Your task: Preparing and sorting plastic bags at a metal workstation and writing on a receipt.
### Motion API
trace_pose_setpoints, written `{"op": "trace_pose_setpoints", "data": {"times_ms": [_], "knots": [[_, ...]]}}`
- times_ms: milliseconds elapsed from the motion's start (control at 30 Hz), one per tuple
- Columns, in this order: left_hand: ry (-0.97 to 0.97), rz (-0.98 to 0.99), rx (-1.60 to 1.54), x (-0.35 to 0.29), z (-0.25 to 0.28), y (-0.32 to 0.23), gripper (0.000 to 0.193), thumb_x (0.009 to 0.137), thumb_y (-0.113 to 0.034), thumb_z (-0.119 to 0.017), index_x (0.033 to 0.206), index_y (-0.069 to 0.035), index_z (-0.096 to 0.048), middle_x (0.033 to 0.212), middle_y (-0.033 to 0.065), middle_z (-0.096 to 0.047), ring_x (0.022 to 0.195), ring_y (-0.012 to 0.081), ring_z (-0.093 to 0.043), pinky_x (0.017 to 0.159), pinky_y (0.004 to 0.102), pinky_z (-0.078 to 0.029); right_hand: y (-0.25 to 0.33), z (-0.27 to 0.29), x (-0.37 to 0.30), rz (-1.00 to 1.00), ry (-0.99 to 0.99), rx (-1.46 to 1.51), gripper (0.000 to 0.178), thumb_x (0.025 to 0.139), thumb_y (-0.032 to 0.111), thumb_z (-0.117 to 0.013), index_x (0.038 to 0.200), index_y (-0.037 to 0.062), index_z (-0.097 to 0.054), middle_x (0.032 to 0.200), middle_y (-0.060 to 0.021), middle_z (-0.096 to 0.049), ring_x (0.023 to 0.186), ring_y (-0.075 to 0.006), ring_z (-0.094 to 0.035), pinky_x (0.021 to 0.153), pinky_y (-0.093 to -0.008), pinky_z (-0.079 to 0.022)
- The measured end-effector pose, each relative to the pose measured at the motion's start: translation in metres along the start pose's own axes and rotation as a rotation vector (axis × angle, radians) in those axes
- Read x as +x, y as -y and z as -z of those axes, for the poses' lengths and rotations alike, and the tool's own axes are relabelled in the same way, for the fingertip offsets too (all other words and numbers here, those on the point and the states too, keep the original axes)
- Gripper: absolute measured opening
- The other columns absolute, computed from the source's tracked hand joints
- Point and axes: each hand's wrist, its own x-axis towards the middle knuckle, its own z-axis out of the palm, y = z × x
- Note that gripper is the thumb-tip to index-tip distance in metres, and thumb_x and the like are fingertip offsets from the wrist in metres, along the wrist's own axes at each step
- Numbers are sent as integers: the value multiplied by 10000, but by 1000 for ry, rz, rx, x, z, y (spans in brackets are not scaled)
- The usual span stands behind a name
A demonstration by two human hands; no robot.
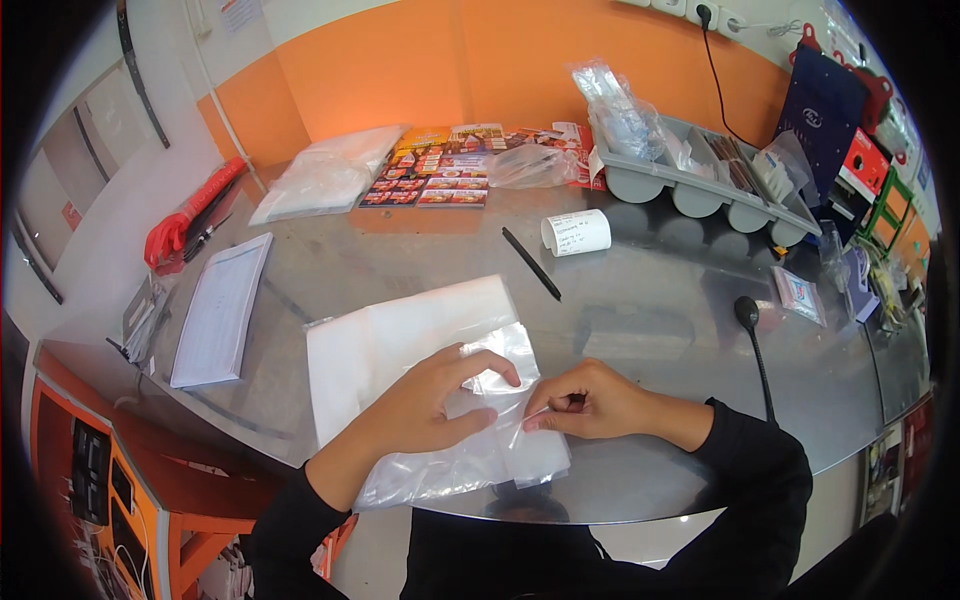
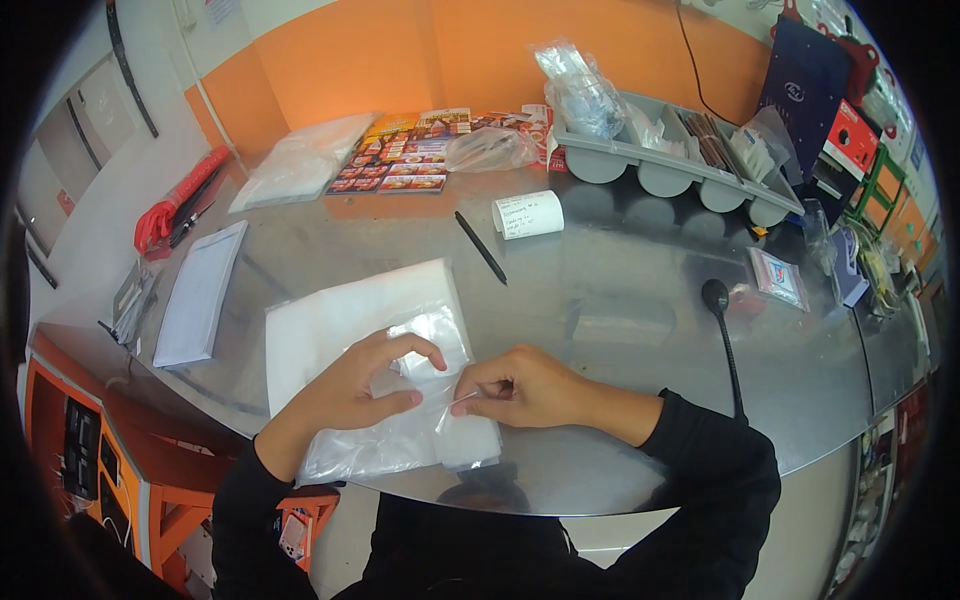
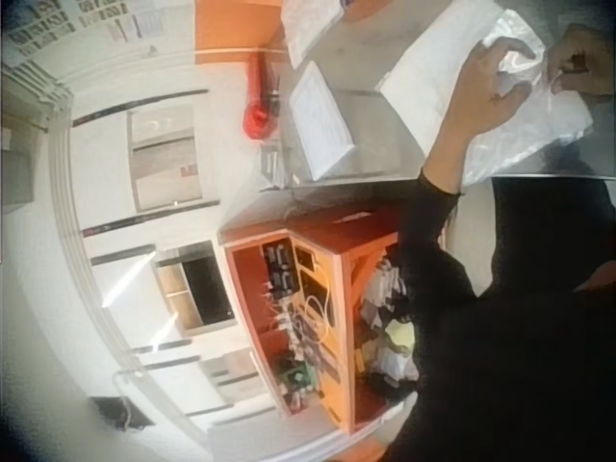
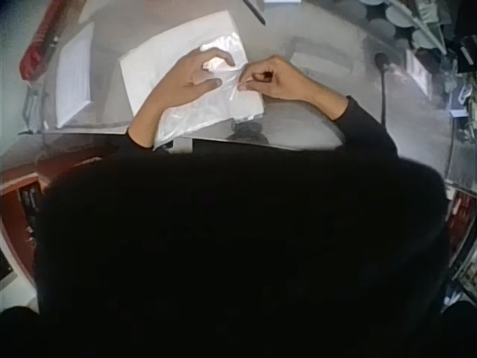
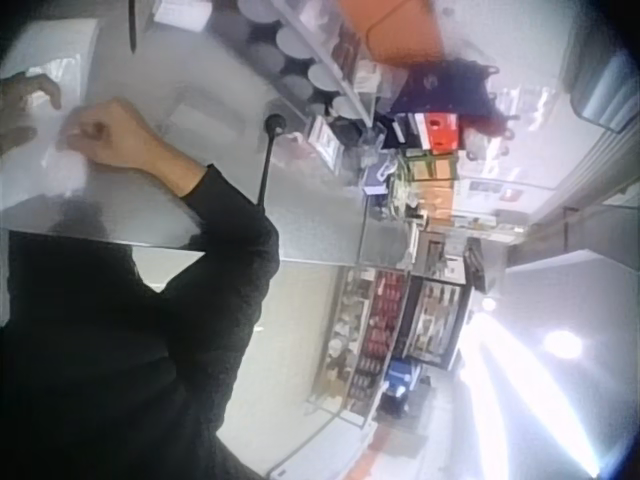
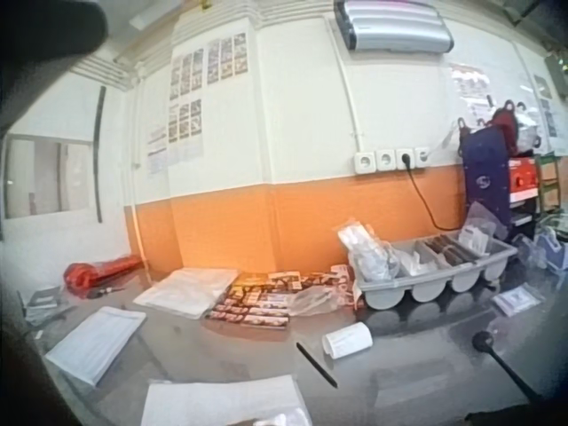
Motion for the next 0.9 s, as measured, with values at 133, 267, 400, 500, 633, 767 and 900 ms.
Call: {"op": "trace_pose_setpoints", "data": {"times_ms": [133, 267, 400, 500, 633, 767, 900], "knots": [[15, -48, 125, -3, -1, -7, 306, 822, -123, -674, 1122, -123, -616, 1102, 52, -640, 991, 260, -558, 873, 364, -449, -4, -5, 0, -54, -66, 151, 128, 908, 187, -705, 906, 62, -729, 541, 21, -363, 521, -53, -329, 494, -272, -289], [-78, 138, 92, 0, -6, -1, 245, 858, -126, -680, 1096, -109, -621, 1080, 78, -635, 805, 236, -608, 743, 313, -478, 3, -5, 0, 40, -385, 261, 138, 924, 172, -680, 927, 35, -661, 611, 2, -472, 558, -50, -378, 501, -259, -300], [-200, -21, 43, 5, -12, 7, 191, 906, -149, -649, 1082, -100, -591, 1022, 152, -626, 644, 277, -616, 629, 309, -506, 11, 9, -1, 412, -210, -261, 270, 873, 299, -723, 969, 80, -597, 584, -35, -458, 514, -157, -462, 499, -315, -341], [-377, 102, -168, 3, -16, -1, 137, 930, -132, -606, 1058, -88, -584, 937, 141, -635, 673, 299, -618, 639, 340, -503, 13, 8, -2, 114, 19, -302, 332, 822, 382, -749, 972, 119, -613, 556, -45, -441, 499, -232, -472, 505, -358, -361], [-274, 80, -148, 2, -9, 1, 143, 936, -115, -576, 1078, -94, -576, 952, 128, -630, 720, 313, -603, 686, 370, -489, 12, 6, -2, 34, 20, -273, 262, 844, 352, -738, 930, 129, -629, 533, -29, -431, 469, -220, -453, 491, -350, -347], [-32, -75, 38, 1, -1, 11, 187, 902, -115, -611, 1086, -104, -585, 919, 108, -625, 807, 283, -580, 743, 367, -470, -1, -1, 0, 41, -56, -140, 146, 860, 209, -741, 915, 92, -675, 541, -22, -442, 468, -130, -368, 484, -296, -317], [-75, -19, 123, 0, -5, -9, 165, 856, -72, -639, 1020, -85, -621, 968, 59, -671, 903, 260, -592, 807, 359, -468, -8, -7, 0, 31, -233, 147, 106, 901, 138, -685, 952, 47, -672, 565, -29, -463, 493, -86, -317, 477, -275, -294]]}}
